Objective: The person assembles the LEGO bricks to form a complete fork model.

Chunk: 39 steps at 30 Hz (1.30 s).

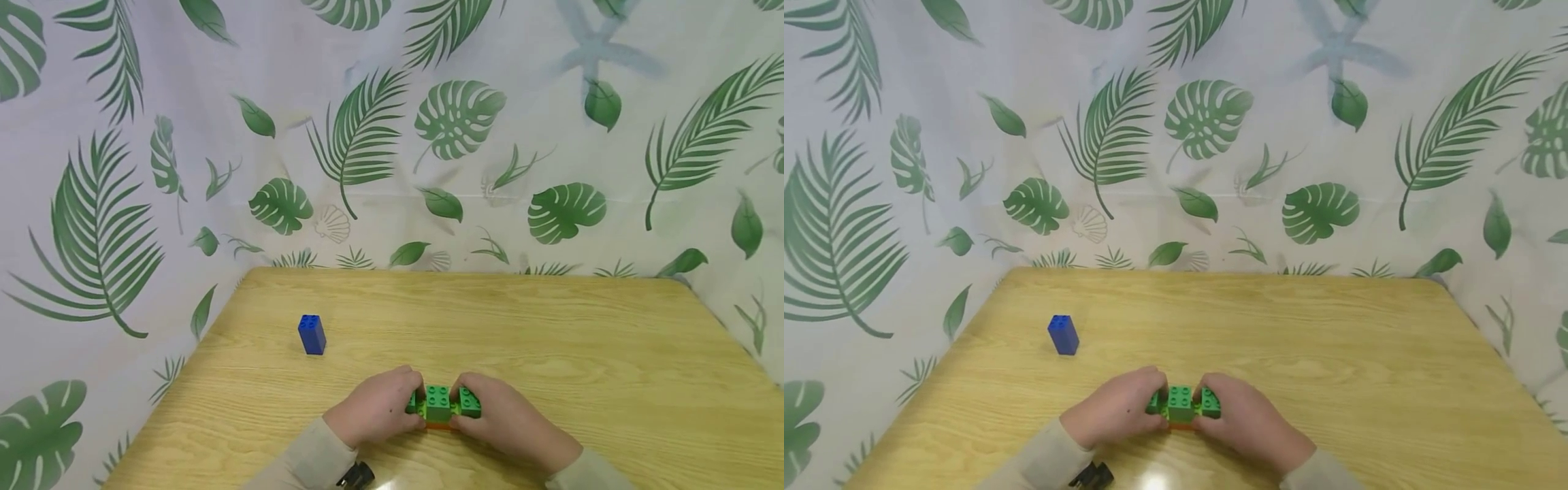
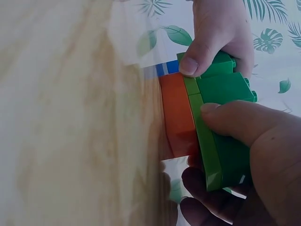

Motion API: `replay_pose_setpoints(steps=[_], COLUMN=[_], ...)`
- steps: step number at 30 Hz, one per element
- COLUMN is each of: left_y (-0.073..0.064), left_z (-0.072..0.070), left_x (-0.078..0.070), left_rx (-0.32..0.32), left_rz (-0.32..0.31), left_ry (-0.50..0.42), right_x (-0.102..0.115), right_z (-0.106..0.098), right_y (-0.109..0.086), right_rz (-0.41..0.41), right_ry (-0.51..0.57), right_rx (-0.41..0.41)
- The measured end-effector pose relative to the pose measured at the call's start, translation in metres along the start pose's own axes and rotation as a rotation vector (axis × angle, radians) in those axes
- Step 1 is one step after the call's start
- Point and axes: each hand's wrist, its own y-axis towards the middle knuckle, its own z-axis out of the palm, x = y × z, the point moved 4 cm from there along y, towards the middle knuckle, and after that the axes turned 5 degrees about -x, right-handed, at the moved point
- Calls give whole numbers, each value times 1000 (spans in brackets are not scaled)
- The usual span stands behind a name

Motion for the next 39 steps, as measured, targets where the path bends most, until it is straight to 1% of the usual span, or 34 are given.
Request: replay_pose_setpoints(steps=[3, 7, 11, 14, 19, 22, 25, 29, 35, 39], left_y=[0, -1, -2, -3, -3, -2, 0, 1, -2, -2], left_z=[-3, -4, -2, 1, 1, 0, -1, -4, -2, -1], left_x=[-1, 0, 3, 4, 5, 5, 5, 6, 4, 0], left_rx=[1, 22, 36, 30, 19, -8, -15, -11, -13, -8], left_rz=[5, -11, -20, 8, 55, 74, 82, 72, 36, 17], left_ry=[18, 6, -47, -75, -90, -85, -83, -78, -20, -31], right_x=[1, 1, -1, -3, -5, -5, -5, -5, -4, -7], right_z=[-2, -2, -2, -1, 3, 4, 3, 0, 0, -2], right_y=[1, 1, -2, -5, -7, -5, -3, 0, 0, -4], right_rz=[-15, -10, 4, -9, -46, -45, -36, -35, -20, -7], right_ry=[3, 13, 57, 97, 123, 106, 67, 45, 112, 162], right_rx=[0, 12, 39, 34, -17, -46, -54, -48, -2, 3])
